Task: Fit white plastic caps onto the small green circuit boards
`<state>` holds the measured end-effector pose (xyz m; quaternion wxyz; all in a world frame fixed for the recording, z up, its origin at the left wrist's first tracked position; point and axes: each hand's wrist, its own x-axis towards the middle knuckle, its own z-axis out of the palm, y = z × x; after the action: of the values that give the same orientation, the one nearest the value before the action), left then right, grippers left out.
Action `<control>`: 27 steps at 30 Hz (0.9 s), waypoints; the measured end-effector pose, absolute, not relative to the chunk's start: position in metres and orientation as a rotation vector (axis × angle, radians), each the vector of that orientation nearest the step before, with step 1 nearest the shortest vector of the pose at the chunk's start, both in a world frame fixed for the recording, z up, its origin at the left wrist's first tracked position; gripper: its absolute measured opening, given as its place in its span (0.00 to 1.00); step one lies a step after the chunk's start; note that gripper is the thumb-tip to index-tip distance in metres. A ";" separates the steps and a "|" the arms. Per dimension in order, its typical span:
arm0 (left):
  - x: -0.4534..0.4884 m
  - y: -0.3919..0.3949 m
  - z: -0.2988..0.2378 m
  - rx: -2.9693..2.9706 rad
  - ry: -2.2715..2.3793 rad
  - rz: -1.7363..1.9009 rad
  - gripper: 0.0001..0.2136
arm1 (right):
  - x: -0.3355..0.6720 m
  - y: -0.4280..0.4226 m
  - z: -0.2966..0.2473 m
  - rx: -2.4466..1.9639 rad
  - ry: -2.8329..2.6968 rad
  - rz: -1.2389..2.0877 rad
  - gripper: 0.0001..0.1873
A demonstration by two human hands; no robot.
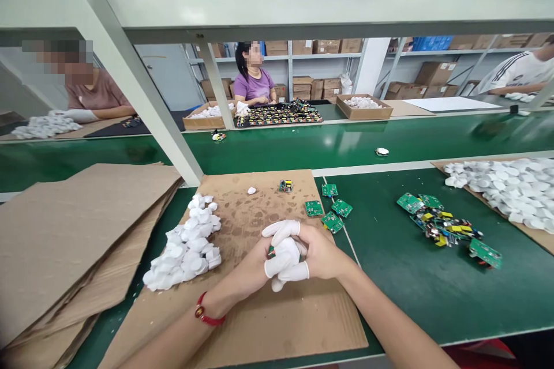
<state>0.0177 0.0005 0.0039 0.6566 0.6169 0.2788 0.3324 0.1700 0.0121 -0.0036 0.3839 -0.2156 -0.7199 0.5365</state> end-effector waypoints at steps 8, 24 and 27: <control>0.013 0.004 -0.002 1.537 0.594 0.705 0.10 | 0.173 0.013 0.000 -0.508 -1.984 1.325 0.23; 0.016 0.000 -0.005 1.338 0.770 0.732 0.21 | 0.168 0.012 0.006 -0.406 -1.917 1.566 0.42; 0.016 0.000 -0.005 1.262 0.808 0.779 0.23 | 0.169 0.014 0.004 -0.421 -1.795 1.684 0.43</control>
<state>0.0164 0.0000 -0.0052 0.6640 0.5586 0.3579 0.3450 0.1689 0.0138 0.0045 0.3167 -0.1597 -0.6819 0.6397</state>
